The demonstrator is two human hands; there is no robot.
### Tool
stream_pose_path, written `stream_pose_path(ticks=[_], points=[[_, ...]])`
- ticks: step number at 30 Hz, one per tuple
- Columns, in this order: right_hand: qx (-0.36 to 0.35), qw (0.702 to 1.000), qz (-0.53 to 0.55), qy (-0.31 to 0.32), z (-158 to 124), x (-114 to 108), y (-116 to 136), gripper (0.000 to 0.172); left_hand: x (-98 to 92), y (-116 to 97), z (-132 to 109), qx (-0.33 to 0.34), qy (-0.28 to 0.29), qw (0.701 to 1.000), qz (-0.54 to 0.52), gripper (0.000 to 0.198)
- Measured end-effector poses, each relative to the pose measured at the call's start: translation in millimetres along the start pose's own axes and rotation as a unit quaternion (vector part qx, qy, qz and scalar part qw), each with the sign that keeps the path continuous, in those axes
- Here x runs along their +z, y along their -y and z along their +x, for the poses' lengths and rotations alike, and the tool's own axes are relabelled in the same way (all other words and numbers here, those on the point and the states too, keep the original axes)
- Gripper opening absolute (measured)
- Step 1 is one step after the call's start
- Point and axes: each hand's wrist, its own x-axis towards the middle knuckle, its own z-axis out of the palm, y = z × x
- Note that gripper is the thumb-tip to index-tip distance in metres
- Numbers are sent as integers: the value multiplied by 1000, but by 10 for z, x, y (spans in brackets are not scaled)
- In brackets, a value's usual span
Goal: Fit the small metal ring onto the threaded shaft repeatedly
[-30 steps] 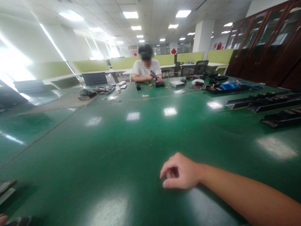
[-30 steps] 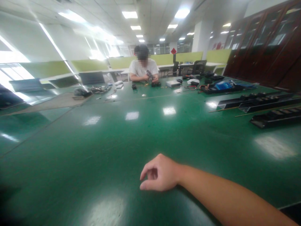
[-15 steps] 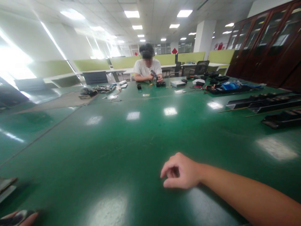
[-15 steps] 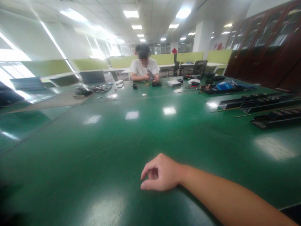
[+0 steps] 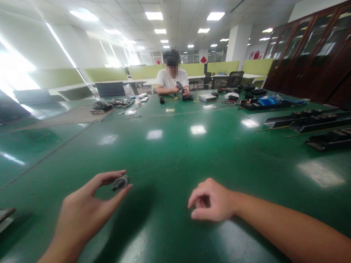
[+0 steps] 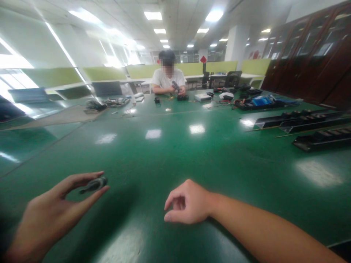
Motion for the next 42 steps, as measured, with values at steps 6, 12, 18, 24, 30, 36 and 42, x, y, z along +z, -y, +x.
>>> stream_pose_path(ticks=[6,12,18,24,30,36,42], points=[[-6,999,-15,-33,10,-7,-6,25,486,-635,297,172,121,971,-115,24],[-14,998,-42,-53,6,-32,25,27,878,-817,197,175,183,959,-124,17],[44,985,-41,-161,45,-66,40,45,950,-732,46,167,216,944,-185,22],[31,982,8,-186,28,-73,46,47,907,-781,65,172,200,941,-212,20],[70,967,7,-244,43,-79,47,33,915,-775,50,186,188,936,-234,25],[102,972,19,-211,90,-46,0,41,906,-812,48,198,182,933,-239,24],[67,979,-40,-188,84,-48,-31,32,927,-785,21,180,173,941,-228,40]])
